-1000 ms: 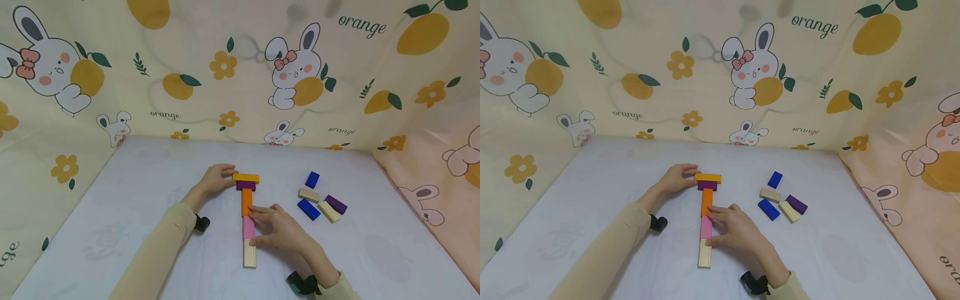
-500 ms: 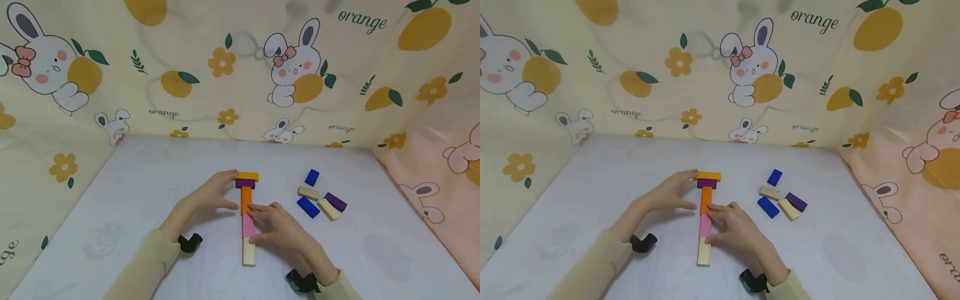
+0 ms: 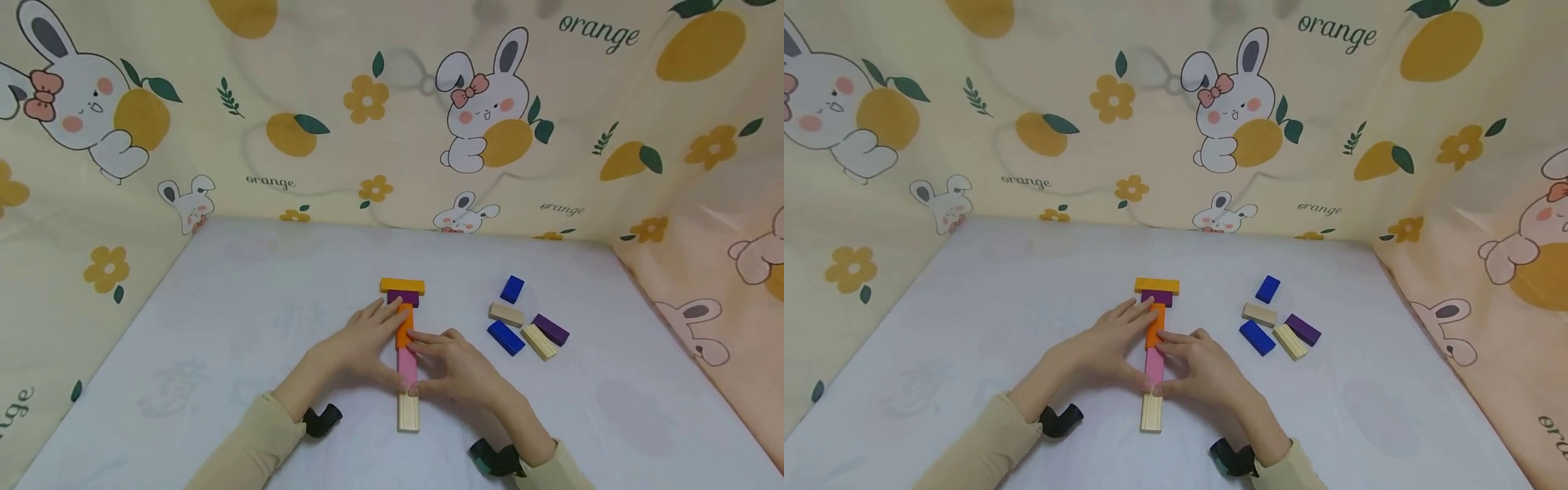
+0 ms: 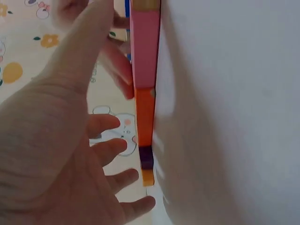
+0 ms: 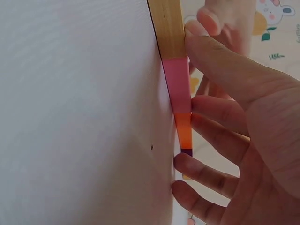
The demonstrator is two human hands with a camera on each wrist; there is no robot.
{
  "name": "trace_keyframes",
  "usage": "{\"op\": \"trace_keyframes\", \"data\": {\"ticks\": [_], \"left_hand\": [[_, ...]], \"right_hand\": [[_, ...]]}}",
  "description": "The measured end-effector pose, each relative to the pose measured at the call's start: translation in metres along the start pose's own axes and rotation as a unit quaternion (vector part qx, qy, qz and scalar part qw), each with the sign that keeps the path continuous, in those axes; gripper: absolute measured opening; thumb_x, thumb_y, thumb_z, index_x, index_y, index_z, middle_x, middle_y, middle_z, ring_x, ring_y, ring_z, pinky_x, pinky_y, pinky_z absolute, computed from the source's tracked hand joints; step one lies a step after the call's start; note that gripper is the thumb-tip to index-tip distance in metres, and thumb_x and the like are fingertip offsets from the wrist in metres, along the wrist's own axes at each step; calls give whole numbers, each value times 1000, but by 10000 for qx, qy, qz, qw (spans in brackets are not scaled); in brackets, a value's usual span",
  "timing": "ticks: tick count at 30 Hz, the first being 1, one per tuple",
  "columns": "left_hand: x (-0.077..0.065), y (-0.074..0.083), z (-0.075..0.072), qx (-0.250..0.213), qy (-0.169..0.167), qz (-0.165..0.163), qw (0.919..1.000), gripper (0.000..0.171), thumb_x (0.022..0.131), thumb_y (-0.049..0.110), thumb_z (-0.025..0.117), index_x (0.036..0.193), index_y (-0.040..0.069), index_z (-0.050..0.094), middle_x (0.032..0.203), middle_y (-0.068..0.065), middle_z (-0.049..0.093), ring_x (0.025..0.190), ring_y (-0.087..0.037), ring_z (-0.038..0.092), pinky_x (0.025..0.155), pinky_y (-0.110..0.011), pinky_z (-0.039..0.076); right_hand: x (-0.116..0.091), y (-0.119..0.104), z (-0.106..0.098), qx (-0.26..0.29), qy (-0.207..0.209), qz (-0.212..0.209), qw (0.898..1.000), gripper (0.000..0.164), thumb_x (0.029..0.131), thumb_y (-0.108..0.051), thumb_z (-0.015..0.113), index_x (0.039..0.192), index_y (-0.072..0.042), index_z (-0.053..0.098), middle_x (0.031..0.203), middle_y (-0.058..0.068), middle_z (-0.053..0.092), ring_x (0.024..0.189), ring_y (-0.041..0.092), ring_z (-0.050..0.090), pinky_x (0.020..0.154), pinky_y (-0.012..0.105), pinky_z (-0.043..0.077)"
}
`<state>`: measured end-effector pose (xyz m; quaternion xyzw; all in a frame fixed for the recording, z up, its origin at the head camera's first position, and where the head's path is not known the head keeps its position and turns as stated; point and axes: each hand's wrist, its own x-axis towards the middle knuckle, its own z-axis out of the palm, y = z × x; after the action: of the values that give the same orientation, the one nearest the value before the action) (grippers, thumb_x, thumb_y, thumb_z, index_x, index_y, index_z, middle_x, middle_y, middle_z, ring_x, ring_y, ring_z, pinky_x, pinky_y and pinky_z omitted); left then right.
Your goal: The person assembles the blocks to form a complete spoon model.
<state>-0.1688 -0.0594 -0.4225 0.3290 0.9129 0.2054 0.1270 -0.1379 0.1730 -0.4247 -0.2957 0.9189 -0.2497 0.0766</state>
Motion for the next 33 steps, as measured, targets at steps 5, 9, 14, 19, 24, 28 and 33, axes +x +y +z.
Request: {"op": "trace_keyframes", "data": {"ticks": [5,9,14,19,24,28,33], "left_hand": [[0,2,4,113,-46,-23,9999,119,68,78,69,158,16,21,164,-3,6,147,-37,-1,113,-60,7],[0,2,6,162,-58,-76,9998,118,66,77,70,157,16,27,164,-2,8,146,-42,5,113,-61,8],[1,3,8,182,-52,-167,9997,117,64,77,72,156,18,30,164,-1,9,145,-44,8,112,-62,8],[1,4,9,174,-59,-227,9996,117,63,75,74,156,19,30,164,0,10,145,-44,9,113,-62,9],[1,3,9,185,-14,-245,9995,116,63,75,75,155,19,32,164,0,11,145,-42,10,113,-61,10],[1,2,7,234,8,-293,9993,115,63,73,77,155,19,34,164,1,10,145,-42,11,113,-61,10],[2,5,6,229,-17,-337,9992,112,64,71,78,155,20,35,164,2,10,145,-40,10,113,-60,10]], "right_hand": [[-1,0,1,-78,58,25,9999,71,77,-53,79,136,-19,62,145,-6,50,107,14,46,84,35,48],[-2,0,1,-72,45,89,9999,72,76,-55,78,136,-18,62,144,-5,51,107,15,46,84,36,48],[-3,0,2,58,13,107,9999,71,78,-54,78,136,-18,62,145,-5,50,107,15,45,85,37,48],[-4,3,2,554,48,210,9982,66,80,-50,78,137,-20,61,145,-9,49,111,12,47,89,37,47],[-5,11,-7,747,529,327,9953,55,84,-38,78,133,-18,64,142,-6,53,124,20,51,95,44,49],[-13,29,-31,709,1180,221,9902,44,85,-23,79,127,-11,68,136,0,59,113,28,59,88,49,52],[-38,65,-67,930,1460,526,9835,41,85,-22,79,125,-14,69,132,-1,62,108,28,62,85,47,52]]}}
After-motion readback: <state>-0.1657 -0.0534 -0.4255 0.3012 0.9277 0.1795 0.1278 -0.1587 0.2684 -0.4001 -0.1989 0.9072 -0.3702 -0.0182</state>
